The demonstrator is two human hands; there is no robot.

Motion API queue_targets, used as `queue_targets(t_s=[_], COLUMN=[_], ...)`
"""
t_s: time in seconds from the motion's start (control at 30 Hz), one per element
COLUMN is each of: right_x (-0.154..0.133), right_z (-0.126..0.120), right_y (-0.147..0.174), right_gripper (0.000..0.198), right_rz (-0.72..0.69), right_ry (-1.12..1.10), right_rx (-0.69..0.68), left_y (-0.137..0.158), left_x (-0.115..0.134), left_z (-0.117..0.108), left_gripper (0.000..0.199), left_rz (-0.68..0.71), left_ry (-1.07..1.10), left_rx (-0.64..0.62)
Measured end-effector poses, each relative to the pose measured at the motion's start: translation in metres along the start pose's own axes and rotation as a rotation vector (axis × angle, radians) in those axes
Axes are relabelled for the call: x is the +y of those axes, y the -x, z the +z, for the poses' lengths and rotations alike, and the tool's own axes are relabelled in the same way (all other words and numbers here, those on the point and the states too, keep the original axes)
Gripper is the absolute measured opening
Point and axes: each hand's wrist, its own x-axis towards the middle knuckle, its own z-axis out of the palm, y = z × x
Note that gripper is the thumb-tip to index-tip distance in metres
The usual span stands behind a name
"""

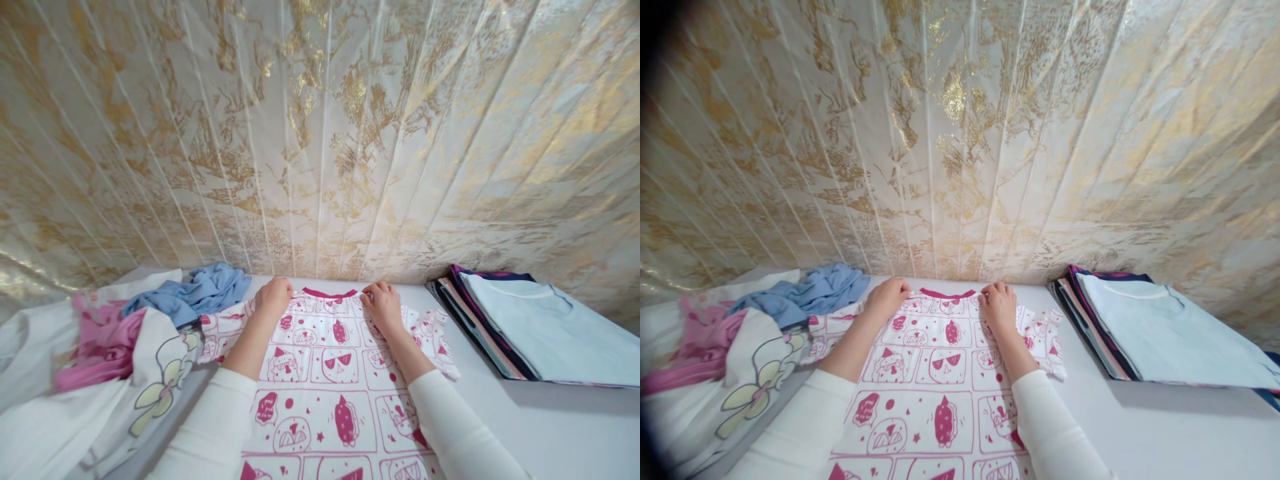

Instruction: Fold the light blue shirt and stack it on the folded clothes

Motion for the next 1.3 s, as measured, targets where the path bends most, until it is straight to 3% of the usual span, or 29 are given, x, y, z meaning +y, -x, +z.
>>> queue_targets(t_s=[0.23, 0.47, 0.63, 0.7, 0.77, 0.83, 0.87, 0.93, 1.07, 1.17, 1.3], right_x=[-0.001, 0.000, -0.028, -0.051, -0.072, -0.078, -0.073, -0.047, 0.032, 0.066, 0.061], right_z=[-0.004, -0.006, -0.021, -0.026, -0.029, -0.029, -0.029, -0.028, -0.030, -0.032, -0.033], right_y=[-0.001, -0.002, 0.028, 0.063, 0.102, 0.128, 0.133, 0.127, 0.086, 0.071, 0.073], right_gripper=[0.017, 0.023, 0.039, 0.046, 0.054, 0.060, 0.061, 0.060, 0.057, 0.058, 0.057], right_rz=[-0.008, 0.016, -0.036, -0.123, -0.377, -0.593, -0.619, -0.479, -0.049, -0.002, 0.009], right_ry=[-0.016, -0.021, -0.011, -0.021, -0.093, -0.151, -0.149, -0.074, 0.191, 0.295, 0.314], right_rx=[0.024, -0.048, -0.071, -0.095, -0.157, -0.263, -0.307, -0.333, -0.229, -0.223, -0.214], left_y=[0.003, 0.002, 0.001, 0.001, 0.002, 0.002, 0.003, 0.003, 0.004, 0.005, 0.006], left_x=[0.003, -0.002, -0.002, -0.001, 0.000, 0.001, 0.001, 0.001, 0.001, 0.000, 0.004], left_z=[0.008, 0.017, 0.020, 0.020, 0.020, 0.020, 0.019, 0.018, 0.017, 0.016, 0.007], left_gripper=[0.025, 0.023, 0.021, 0.020, 0.016, 0.016, 0.017, 0.017, 0.015, 0.023, 0.027], left_rz=[0.023, 0.050, 0.050, 0.046, 0.036, 0.026, 0.021, 0.015, 0.027, 0.047, 0.063], left_ry=[-0.004, -0.009, -0.007, -0.005, -0.005, -0.008, -0.009, -0.011, -0.007, -0.007, -0.033], left_rx=[0.114, 0.166, 0.205, 0.215, 0.224, 0.233, 0.235, 0.232, 0.192, 0.155, 0.105])
